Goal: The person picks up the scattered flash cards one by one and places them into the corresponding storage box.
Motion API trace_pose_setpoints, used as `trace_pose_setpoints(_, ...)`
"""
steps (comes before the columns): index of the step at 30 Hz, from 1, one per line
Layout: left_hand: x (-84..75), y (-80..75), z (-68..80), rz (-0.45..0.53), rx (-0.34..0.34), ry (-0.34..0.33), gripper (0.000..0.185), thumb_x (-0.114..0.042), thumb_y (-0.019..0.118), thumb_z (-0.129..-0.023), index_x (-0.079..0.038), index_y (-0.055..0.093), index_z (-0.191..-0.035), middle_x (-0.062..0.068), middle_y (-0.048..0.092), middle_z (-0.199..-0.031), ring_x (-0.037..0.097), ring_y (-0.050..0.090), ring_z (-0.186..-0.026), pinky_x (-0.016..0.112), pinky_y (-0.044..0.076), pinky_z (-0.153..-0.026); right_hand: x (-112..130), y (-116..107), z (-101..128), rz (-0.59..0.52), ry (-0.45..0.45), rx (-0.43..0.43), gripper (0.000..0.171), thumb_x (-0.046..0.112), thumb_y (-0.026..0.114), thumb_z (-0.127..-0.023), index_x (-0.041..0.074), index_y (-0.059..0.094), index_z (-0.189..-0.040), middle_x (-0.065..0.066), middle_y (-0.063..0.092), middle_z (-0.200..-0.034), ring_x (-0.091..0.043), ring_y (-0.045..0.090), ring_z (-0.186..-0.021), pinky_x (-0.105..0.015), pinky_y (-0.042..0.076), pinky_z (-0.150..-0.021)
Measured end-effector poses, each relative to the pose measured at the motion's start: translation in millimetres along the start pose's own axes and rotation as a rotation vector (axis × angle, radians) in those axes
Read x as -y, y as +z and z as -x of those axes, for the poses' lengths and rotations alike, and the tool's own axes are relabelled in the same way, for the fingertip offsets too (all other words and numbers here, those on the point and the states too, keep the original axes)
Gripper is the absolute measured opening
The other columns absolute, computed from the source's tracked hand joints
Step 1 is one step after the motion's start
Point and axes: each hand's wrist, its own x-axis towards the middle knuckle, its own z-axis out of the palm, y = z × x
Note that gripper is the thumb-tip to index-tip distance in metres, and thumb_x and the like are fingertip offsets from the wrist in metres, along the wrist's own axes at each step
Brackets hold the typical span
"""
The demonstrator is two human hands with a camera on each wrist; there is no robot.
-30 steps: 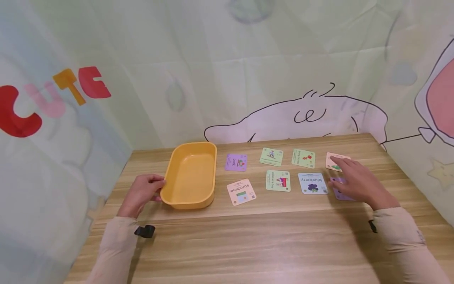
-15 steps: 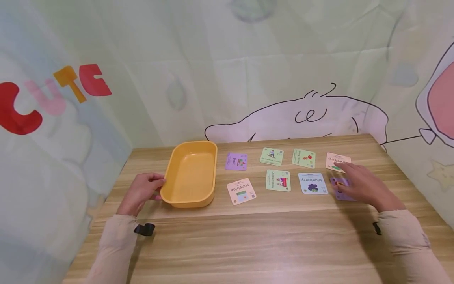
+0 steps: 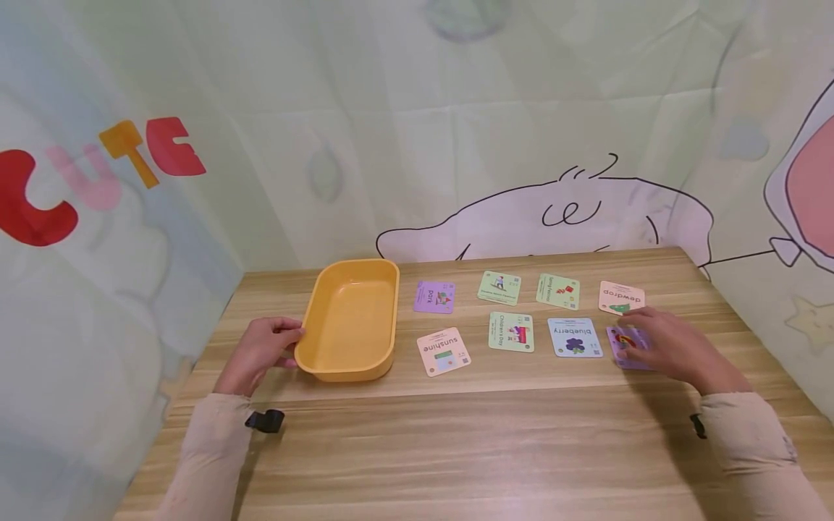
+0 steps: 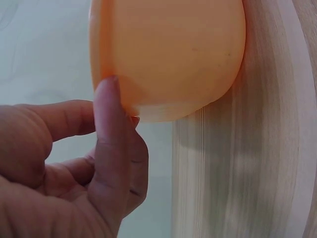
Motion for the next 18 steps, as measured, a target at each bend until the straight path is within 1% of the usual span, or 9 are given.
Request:
trace_pose_setpoints(4, 0.0, -0.1, -0.3, 0.0, 0.001, -0.001, 0.033, -0.016, 0.055, -0.105, 0.004, 0.059, -0.132, 0.018, 0.06, -0.118, 0.016, 0.065, -0.08, 0.034, 0.063, -0.071, -0.4, 0.9, 0.4, 0.008, 0.006, 0.016, 0.067, 0.041, 0.083, -0.083, -0.008, 0.065, -0.125, -0.034, 0.057, -0.132, -0.057, 0.051, -0.121, -0.072, 0.042, -0.097)
trace_pose_setpoints(8, -0.1, -0.1, -0.5, -0.007, -0.001, -0.001, 0.033, -0.016, 0.055, -0.105, 0.004, 0.06, -0.131, 0.018, 0.061, -0.119, 0.017, 0.065, -0.08, 0.035, 0.063, -0.072, -1.7, 1.8, 0.8, 0.004, -0.012, 0.015, 0.069, 0.041, 0.084, -0.081, -0.01, 0.065, -0.123, -0.033, 0.058, -0.13, -0.057, 0.052, -0.118, -0.071, 0.044, -0.095)
trace_pose_setpoints(12, 0.4, 0.4, -0.5, -0.006, -0.006, 0.001, 0.032, -0.016, 0.056, -0.105, 0.004, 0.06, -0.129, 0.018, 0.061, -0.117, 0.016, 0.064, -0.078, 0.035, 0.063, -0.07, -3.0, 2.7, 0.8, -0.002, -0.006, 0.023, 0.071, 0.042, 0.085, -0.08, -0.011, 0.065, -0.122, -0.033, 0.058, -0.129, -0.057, 0.053, -0.117, -0.071, 0.044, -0.095)
trace_pose_setpoints(15, -0.3, 0.5, -0.1, -0.005, -0.009, -0.003, 0.031, -0.016, 0.057, -0.104, 0.004, 0.061, -0.128, 0.017, 0.061, -0.115, 0.016, 0.064, -0.077, 0.035, 0.063, -0.07, -4.2, 3.6, 0.7, 0.002, -0.01, 0.025, 0.07, 0.04, 0.086, -0.078, -0.012, 0.066, -0.121, -0.033, 0.059, -0.128, -0.055, 0.056, -0.115, -0.07, 0.046, -0.093)
trace_pose_setpoints(18, -0.7, 0.6, 0.2, -0.006, -0.009, -0.005, 0.031, -0.016, 0.057, -0.104, 0.004, 0.061, -0.128, 0.017, 0.061, -0.114, 0.016, 0.064, -0.077, 0.036, 0.064, -0.071, -5.2, 5.5, 0.9, 0.012, -0.021, 0.023, 0.065, 0.036, 0.087, -0.078, -0.01, 0.068, -0.119, -0.032, 0.061, -0.125, -0.055, 0.057, -0.113, -0.069, 0.047, -0.092)
